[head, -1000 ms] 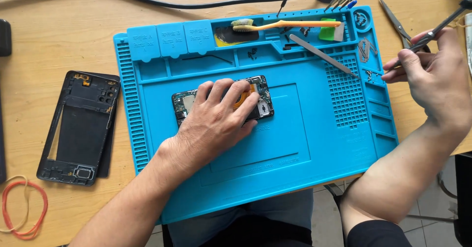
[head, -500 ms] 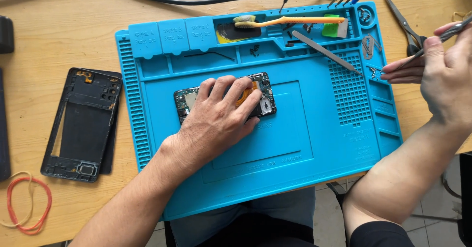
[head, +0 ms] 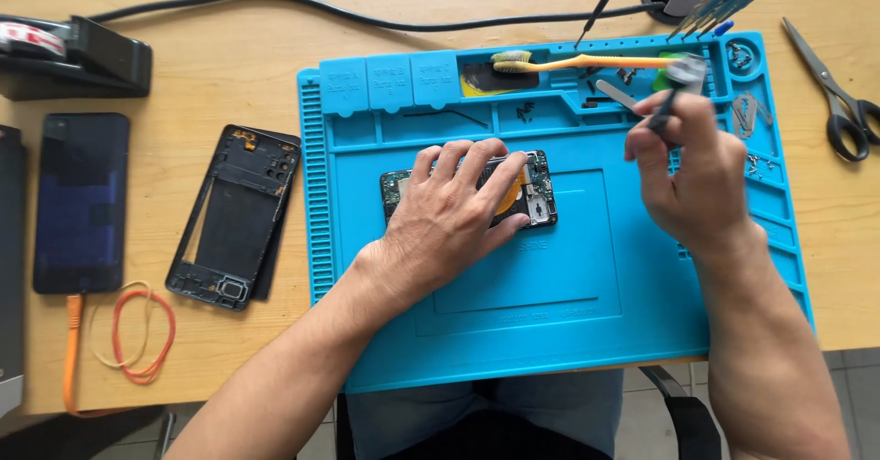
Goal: A person is installing a motherboard and other internal components into a mobile phone frame, cleaning parts with a brush and securing them with screws.
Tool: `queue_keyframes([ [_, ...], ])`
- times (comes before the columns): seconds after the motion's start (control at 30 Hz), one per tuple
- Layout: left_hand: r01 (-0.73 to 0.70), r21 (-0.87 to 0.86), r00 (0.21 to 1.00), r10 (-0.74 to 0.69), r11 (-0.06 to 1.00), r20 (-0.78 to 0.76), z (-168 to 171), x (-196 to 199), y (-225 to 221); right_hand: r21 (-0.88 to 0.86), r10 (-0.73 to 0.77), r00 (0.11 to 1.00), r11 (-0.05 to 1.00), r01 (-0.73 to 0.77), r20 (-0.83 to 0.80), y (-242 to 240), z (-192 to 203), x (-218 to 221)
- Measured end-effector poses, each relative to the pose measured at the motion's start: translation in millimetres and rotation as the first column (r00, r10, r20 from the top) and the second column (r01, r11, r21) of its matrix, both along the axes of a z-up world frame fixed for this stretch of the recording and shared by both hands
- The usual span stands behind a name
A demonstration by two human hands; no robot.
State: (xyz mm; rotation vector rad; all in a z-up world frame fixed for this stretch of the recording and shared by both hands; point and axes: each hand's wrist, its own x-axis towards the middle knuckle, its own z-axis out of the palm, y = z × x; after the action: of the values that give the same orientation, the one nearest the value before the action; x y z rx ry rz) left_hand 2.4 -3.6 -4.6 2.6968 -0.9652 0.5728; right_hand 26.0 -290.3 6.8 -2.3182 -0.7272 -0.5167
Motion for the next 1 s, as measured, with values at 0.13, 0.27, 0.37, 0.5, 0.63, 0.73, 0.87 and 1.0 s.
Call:
queue_keyframes([
  [0.13,0.017,0.027,0.995,-0.014,1.0,-0.098,0.0,-0.5,-0.4,0.029,-0.031,0.947,0.999,0.042,-0.319,7.8,7.2,-2.7],
  [0.27,0.026,0.041,0.992,-0.021,0.999,-0.123,2.0,1.0,-0.6,0.244,0.15,0.778,0.97,0.005,-0.61,20.5,15.0,-1.2],
  [0.37,0.055,-0.014,0.991,-0.056,0.998,-0.122,12.0,-0.8,0.6,0.198,0.08,0.876,0.98,0.018,-0.475,24.8,5.9,1.7],
  [0.5,0.065,-0.029,0.998,-0.065,0.997,-0.007,-1.6,10.6,-3.0,0.426,0.148,0.904,0.904,0.041,-0.402,22.3,-5.8,4.7],
  [0.63,0.078,0.017,0.992,-0.079,0.997,0.097,-18.6,25.1,-26.1,0.41,0.116,0.94,0.912,0.027,-0.321,24.9,-19.3,6.7],
  [0.73,0.043,0.11,0.989,-0.058,0.993,0.136,-21.1,36.1,-47.8,0.395,0.121,0.951,0.919,0.001,-0.283,24.1,-22.7,7.7],
  [0.87,0.003,0.261,0.992,-0.036,0.965,0.12,-11.9,34.6,-60.7,0.336,0.138,0.968,0.94,-0.062,-0.208,25.6,-27.4,-0.6],
  [1.0,-0.025,0.311,0.997,-0.001,0.95,0.083,22.6,23.6,-63.4,0.154,0.113,0.977,0.984,-0.085,-0.181,22.8,-35.8,-2.5],
])
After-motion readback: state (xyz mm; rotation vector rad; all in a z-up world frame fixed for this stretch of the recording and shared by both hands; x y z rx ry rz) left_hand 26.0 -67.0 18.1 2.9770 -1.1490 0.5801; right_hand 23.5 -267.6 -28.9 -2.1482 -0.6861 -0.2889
